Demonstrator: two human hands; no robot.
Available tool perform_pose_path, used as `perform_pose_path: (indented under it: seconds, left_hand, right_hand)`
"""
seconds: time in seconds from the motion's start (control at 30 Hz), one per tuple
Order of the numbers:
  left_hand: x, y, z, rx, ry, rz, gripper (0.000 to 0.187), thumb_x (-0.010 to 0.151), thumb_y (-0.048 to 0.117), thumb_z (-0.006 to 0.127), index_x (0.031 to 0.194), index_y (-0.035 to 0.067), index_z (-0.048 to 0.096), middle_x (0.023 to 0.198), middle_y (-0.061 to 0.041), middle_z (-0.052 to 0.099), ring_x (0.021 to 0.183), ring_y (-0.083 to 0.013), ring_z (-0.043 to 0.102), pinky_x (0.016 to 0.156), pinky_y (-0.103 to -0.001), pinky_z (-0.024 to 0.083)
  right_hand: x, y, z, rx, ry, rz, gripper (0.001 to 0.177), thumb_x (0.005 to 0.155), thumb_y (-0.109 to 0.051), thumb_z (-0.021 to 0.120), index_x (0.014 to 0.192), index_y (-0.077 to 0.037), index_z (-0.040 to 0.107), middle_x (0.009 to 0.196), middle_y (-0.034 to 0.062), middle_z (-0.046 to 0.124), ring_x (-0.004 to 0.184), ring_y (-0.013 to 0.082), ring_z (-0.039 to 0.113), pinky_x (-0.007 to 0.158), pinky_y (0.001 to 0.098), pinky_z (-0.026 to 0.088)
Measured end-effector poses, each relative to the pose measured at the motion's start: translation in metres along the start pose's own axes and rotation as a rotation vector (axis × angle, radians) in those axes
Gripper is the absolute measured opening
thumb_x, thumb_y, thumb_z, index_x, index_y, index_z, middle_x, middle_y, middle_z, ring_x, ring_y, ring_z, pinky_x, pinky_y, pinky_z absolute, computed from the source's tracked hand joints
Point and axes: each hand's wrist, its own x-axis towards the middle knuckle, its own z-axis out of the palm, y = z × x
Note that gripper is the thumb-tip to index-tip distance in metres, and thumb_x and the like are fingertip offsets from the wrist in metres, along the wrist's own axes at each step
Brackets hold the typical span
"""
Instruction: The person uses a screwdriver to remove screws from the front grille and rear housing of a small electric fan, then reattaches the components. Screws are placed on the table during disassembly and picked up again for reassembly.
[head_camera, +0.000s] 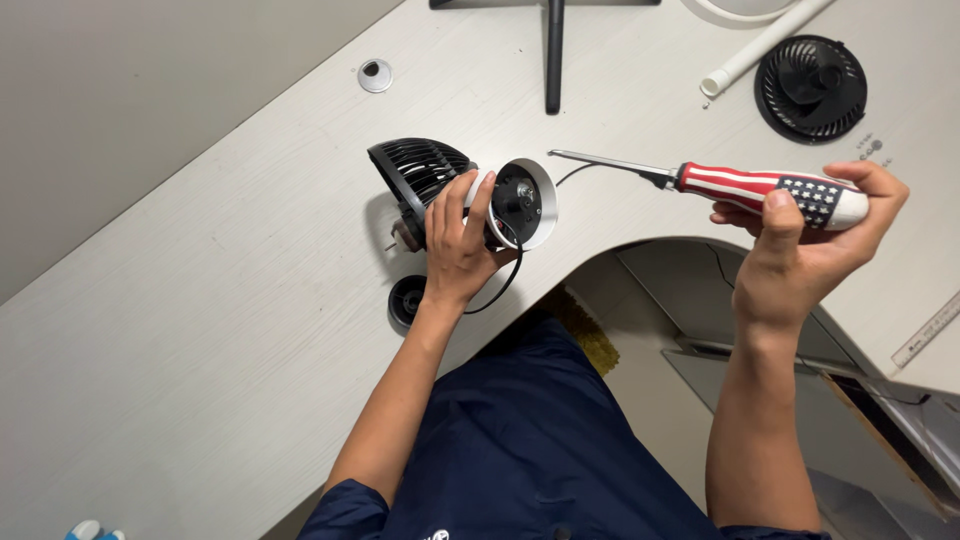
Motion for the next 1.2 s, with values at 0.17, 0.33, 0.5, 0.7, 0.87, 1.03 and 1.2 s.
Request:
perform_pose_path:
  seconds: [0.17, 0.33, 0.5, 0.7, 0.87, 1.03, 1.2]
  left_hand:
    - [0.004, 0.011, 0.016, 0.035, -0.089, -0.020, 0.114, 0.056, 0.030, 0.099, 0.153, 0.011, 0.042, 0.144, -0.014, 0.050, 0.136, -0.0350, 0.050, 0.108, -0.051, 0.041]
    - [0.002, 0.023, 0.039, 0.118, -0.120, 0.016, 0.108, 0.059, 0.030, 0.099, 0.151, 0.011, 0.045, 0.144, -0.018, 0.048, 0.137, -0.0382, 0.045, 0.111, -0.054, 0.038]
    - [-0.001, 0.027, 0.071, 0.211, -0.151, 0.044, 0.105, 0.062, 0.029, 0.098, 0.152, 0.013, 0.047, 0.145, -0.020, 0.048, 0.136, -0.0403, 0.045, 0.112, -0.054, 0.038]
    - [-0.003, 0.034, 0.122, 0.353, -0.243, 0.005, 0.083, 0.075, 0.015, 0.082, 0.151, 0.020, 0.050, 0.144, -0.018, 0.050, 0.135, -0.0398, 0.047, 0.113, -0.055, 0.038]
    - [-0.005, 0.036, 0.156, 0.489, -0.301, 0.019, 0.070, 0.087, -0.002, 0.061, 0.151, 0.022, 0.052, 0.143, -0.017, 0.053, 0.134, -0.0392, 0.049, 0.114, -0.056, 0.039]
    - [-0.003, 0.031, 0.175, 0.565, -0.329, -0.004, 0.069, 0.088, -0.004, 0.060, 0.152, 0.021, 0.053, 0.143, -0.019, 0.053, 0.134, -0.0405, 0.050, 0.113, -0.056, 0.040]
    - [-0.002, 0.028, 0.187, 0.622, -0.408, -0.044, 0.072, 0.087, -0.007, 0.059, 0.152, 0.020, 0.052, 0.144, -0.019, 0.053, 0.134, -0.0415, 0.049, 0.114, -0.056, 0.040]
  right_hand:
    - [-0.011, 0.022, -0.020, 0.023, 0.116, 0.100, 0.036, 0.109, -0.013, 0.060, 0.134, -0.006, 0.034, 0.100, 0.0110, 0.055, 0.085, 0.0246, 0.074, 0.080, 0.0384, 0.065]
    - [-0.016, 0.053, -0.043, 0.206, 0.212, 0.190, 0.035, 0.111, -0.009, 0.060, 0.135, -0.005, 0.034, 0.102, 0.0133, 0.055, 0.086, 0.0274, 0.074, 0.079, 0.0389, 0.068]
    - [-0.009, 0.090, -0.068, 0.283, 0.247, 0.271, 0.030, 0.114, -0.007, 0.058, 0.132, -0.005, 0.034, 0.101, 0.0144, 0.057, 0.083, 0.0281, 0.074, 0.078, 0.0381, 0.068]
    - [0.008, 0.143, -0.102, 0.343, 0.242, 0.335, 0.029, 0.115, -0.007, 0.057, 0.132, -0.006, 0.034, 0.106, 0.0159, 0.056, 0.084, 0.0279, 0.073, 0.077, 0.0396, 0.067]
    - [0.011, 0.183, -0.126, 0.402, 0.285, 0.450, 0.032, 0.111, -0.008, 0.055, 0.135, -0.008, 0.034, 0.110, 0.0151, 0.055, 0.085, 0.0278, 0.073, 0.078, 0.0405, 0.067]
    - [0.009, 0.219, -0.146, 0.427, 0.324, 0.500, 0.032, 0.108, -0.009, 0.054, 0.134, -0.010, 0.034, 0.109, 0.0161, 0.057, 0.083, 0.0287, 0.071, 0.076, 0.0407, 0.065]
    - [0.014, 0.243, -0.159, 0.444, 0.318, 0.550, 0.032, 0.108, -0.009, 0.054, 0.134, -0.011, 0.034, 0.107, 0.0159, 0.057, 0.081, 0.0285, 0.070, 0.074, 0.0398, 0.064]
